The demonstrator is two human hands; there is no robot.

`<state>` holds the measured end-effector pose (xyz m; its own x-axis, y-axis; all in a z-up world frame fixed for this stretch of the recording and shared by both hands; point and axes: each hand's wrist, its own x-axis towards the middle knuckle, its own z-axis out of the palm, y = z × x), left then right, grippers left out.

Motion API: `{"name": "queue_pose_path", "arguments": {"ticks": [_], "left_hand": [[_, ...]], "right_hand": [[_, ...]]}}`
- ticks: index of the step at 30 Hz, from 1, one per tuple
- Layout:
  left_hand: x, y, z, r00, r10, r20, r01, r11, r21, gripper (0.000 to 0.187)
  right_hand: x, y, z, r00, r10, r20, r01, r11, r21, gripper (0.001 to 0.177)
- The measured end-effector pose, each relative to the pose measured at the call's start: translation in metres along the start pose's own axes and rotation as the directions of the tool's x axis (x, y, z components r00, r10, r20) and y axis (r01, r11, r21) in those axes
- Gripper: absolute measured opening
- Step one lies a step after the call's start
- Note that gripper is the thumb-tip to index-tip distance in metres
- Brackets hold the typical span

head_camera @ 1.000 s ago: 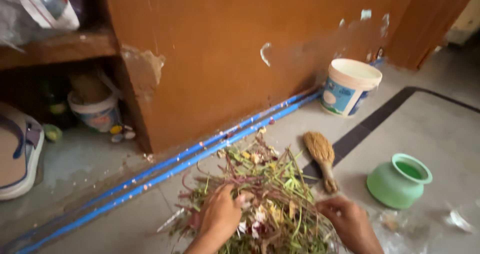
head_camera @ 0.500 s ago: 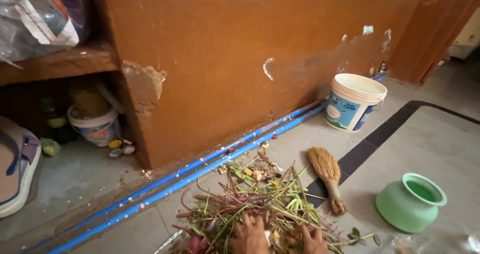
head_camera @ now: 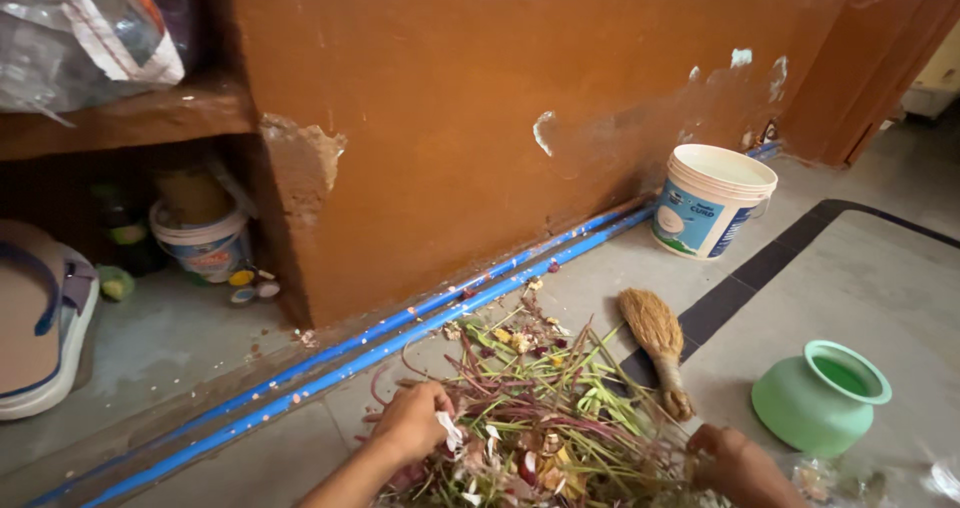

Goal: The person sits on the floor and sorts a pile of mixed plant stems, leaves, and flowers by hand. They separate usable pieces from debris, occasionally using a small broom to sweep the floor and gather loose material into the pile.

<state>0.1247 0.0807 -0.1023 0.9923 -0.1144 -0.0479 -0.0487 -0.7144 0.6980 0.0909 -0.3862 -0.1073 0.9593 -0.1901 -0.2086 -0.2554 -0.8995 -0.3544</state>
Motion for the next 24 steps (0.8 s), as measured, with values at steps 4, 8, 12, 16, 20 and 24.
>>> {"name": "queue_pose_path", "arguments": {"ticks": [4,8,12,16,20,24], "left_hand": [[-0.012,0.013,-0.003,0.948,-0.078,0.309,0.19,0.916,-0.352,0.028],[-0.012,0.008,0.022,0.933,0.024,0.36,0.213,0.768,-0.604,0.038],[0.0,-0.004,0.04,0.932,0.015,0.363,0.268,0.646,-0.715,0.026],[0.0,-0.022,0.041,0.95,0.042,0.31,0.187,0.715,-0.673,0.019],[-0.003,-0.03,0.023,0.959,0.012,0.283,0.138,0.852,-0.505,0.019],[-0.001,-0.038,0.018,0.957,0.226,0.183,-0.193,0.964,-0.183,0.013]], "right_hand": [[-0.046,-0.091,-0.003,0.986,0.033,-0.166,-0.072,0.969,-0.235,0.055],[-0.053,-0.15,0.013,0.791,-0.504,-0.347,0.456,0.863,-0.216,0.038],[-0.052,-0.203,0.097,0.877,-0.48,-0.009,0.425,0.768,0.479,0.071],[-0.027,-0.194,0.162,0.872,-0.442,-0.21,0.484,0.712,0.509,0.039],[-0.009,-0.147,0.139,0.914,-0.398,-0.072,0.389,0.815,0.43,0.03],[-0.029,-0.117,0.056,0.949,-0.292,0.122,0.199,0.851,0.486,0.021]]}}
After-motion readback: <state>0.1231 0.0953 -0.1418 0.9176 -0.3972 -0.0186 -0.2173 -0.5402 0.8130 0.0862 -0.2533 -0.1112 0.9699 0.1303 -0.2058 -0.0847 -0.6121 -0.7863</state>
